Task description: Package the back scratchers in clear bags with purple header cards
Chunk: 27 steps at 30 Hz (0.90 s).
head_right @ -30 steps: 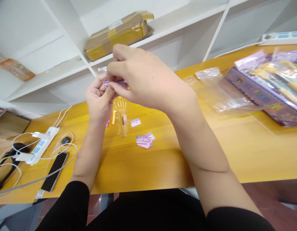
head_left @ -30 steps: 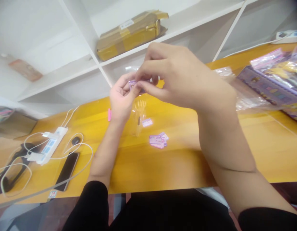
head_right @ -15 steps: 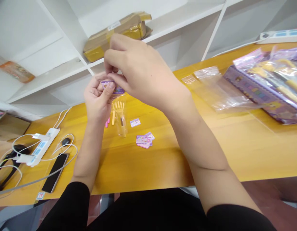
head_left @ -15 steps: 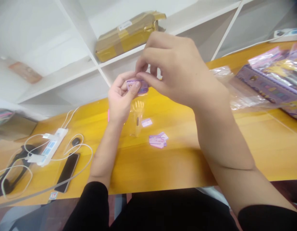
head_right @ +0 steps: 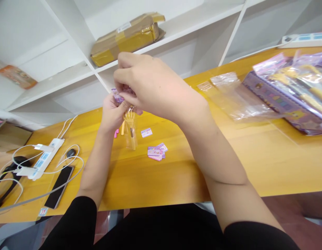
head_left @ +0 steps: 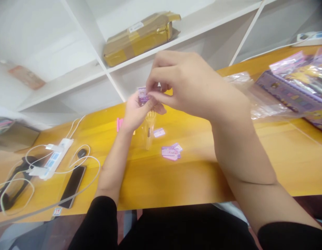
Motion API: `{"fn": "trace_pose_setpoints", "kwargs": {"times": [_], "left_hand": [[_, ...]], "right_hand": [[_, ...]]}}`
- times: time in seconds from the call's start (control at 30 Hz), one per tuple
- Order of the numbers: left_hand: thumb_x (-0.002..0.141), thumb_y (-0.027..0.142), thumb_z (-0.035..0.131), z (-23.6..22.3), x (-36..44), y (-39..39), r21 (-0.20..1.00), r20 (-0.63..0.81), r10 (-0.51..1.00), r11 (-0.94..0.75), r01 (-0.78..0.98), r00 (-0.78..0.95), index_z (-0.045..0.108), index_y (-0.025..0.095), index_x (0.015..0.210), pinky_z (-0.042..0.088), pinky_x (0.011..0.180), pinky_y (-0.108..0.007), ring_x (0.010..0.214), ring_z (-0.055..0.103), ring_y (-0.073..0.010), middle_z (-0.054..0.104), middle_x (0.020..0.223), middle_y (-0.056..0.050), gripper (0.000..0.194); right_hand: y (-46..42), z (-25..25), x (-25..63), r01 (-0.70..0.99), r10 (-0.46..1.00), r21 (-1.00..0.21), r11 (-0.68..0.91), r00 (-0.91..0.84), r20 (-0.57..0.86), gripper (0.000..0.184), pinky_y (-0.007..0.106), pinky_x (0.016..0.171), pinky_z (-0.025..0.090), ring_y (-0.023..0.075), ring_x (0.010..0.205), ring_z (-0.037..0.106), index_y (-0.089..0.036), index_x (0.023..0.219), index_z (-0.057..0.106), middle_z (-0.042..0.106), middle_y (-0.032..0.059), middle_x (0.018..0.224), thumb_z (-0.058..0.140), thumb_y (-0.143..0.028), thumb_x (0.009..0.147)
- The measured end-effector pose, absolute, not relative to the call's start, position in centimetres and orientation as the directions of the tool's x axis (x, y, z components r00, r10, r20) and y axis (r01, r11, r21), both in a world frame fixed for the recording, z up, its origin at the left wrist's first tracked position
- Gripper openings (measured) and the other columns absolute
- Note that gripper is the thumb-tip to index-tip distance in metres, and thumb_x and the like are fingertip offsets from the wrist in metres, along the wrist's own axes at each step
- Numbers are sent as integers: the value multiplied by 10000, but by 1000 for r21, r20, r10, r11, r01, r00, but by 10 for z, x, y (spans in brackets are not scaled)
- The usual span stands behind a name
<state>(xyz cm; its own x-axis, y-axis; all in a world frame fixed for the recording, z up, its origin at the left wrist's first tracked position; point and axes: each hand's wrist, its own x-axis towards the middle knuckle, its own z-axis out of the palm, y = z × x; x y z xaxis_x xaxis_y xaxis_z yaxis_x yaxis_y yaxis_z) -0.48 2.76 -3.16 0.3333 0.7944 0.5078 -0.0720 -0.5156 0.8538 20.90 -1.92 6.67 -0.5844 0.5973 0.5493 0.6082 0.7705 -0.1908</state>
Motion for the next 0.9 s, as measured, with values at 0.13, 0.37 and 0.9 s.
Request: {"fn": "trace_pose_setpoints", "kwargs": {"times": [0.13,0.37,0.9], "left_hand": [[962,662,875,-33,-4,30,841,532,773,-528,-114,344,722,201,1155,696,683,-323,713,833,-209,810,797,-34,523],[820,509,1046,-34,0,26,813,582,779,-568,-131,232,703,216,1064,613,616,-233,602,732,-120,711,719,50,513],[1129,699,602,-36,5,25,807,589,782,-583,-98,201,700,254,1059,639,614,-314,652,773,-165,754,783,5,461]], "right_hand": [[-17,64,212,593,591,-198,780,-595,545,281,334,915,470,181,1007,598,-195,1023,744,634,86,1266,542,-364,1120],[-12,61,211,582,589,-209,786,-599,543,433,362,918,440,204,1019,591,-178,911,722,638,94,1277,502,-455,1160],[-15,64,209,608,634,-242,756,-586,505,199,361,904,475,211,1028,608,-205,1029,687,665,84,1314,541,-330,1079]]}}
